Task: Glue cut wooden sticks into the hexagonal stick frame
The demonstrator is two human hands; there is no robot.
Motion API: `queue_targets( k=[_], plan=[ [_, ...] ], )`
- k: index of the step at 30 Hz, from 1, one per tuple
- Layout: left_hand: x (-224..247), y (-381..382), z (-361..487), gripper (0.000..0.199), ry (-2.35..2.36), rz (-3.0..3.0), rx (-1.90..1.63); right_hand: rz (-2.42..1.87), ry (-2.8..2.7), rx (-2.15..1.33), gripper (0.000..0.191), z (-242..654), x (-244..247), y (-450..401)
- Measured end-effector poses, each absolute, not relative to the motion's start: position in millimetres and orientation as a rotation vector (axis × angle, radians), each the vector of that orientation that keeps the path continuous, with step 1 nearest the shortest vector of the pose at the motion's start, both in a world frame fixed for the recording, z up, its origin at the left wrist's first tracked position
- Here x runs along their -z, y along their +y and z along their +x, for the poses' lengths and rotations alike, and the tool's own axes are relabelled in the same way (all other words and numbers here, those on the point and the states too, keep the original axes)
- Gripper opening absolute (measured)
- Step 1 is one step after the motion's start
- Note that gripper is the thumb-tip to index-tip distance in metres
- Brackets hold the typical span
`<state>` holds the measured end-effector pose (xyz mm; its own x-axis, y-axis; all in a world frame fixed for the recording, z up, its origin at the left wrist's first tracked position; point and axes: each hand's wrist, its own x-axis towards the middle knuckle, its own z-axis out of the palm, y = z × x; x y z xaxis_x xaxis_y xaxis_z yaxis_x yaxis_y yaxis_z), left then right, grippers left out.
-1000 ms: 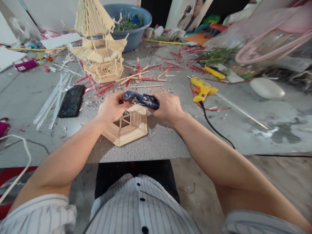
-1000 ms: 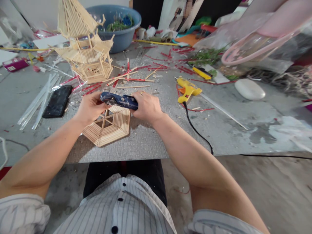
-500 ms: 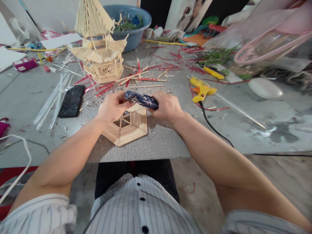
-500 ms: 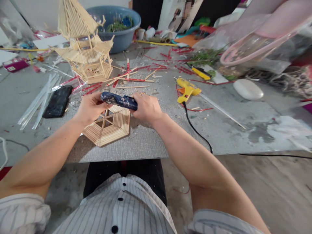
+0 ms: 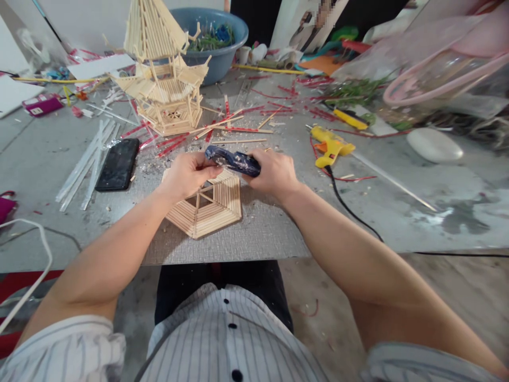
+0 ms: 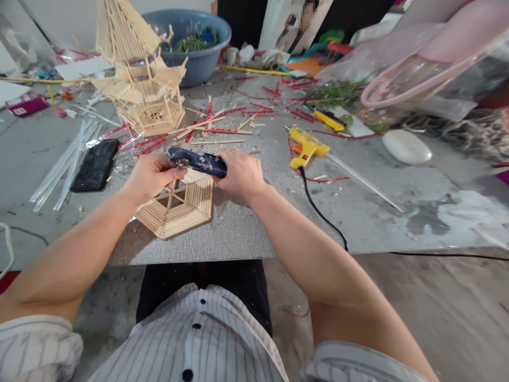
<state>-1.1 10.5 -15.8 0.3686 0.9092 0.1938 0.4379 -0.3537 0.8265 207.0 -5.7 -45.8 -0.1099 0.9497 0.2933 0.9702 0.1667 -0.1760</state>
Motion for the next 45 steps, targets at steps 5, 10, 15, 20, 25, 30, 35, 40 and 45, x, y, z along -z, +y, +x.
queue_targets(
  k=[5, 10, 15, 20, 25, 30, 35, 40, 45],
  plan=[
    [3, 13, -8, 0.016, 1.236, 2.069, -0.507, -1.824, -1.994, 0.063, 0.041, 218, 50, 2],
    [-3, 13, -10, 0.011, 1.269, 2.12, -0.154, -1.881, -2.01, -0.008, 0.043, 219, 45, 0],
    [-1, 10, -8, 0.01, 1.245, 2.184, 0.038, -1.877, -2.026, -0.034, 0.044, 217, 45, 0],
    [1, 6, -4, 0.006, 1.251, 2.215, 0.077, -1.828, -1.998, 0.007, 0.041, 219, 49, 1],
    [1, 6, -2, 0.008, 1.247, 2.279, 0.106, -1.828, -2.019, -0.013, 0.043, 220, 51, 1],
    [4, 7, -2, 0.008, 1.268, 2.298, 0.135, -1.797, -2.026, -0.013, 0.043, 219, 49, 1],
    [5, 7, -1, 0.009, 1.298, 2.29, 0.154, -1.885, -2.023, -0.042, 0.044, 215, 44, -2],
    [6, 7, -2, 0.012, 1.264, 2.309, 0.122, -1.818, -2.034, -0.003, 0.041, 217, 46, -1],
    [6, 8, -4, 0.011, 1.233, 2.286, 0.106, -1.882, -2.033, -0.011, 0.044, 216, 45, -2]
  ],
)
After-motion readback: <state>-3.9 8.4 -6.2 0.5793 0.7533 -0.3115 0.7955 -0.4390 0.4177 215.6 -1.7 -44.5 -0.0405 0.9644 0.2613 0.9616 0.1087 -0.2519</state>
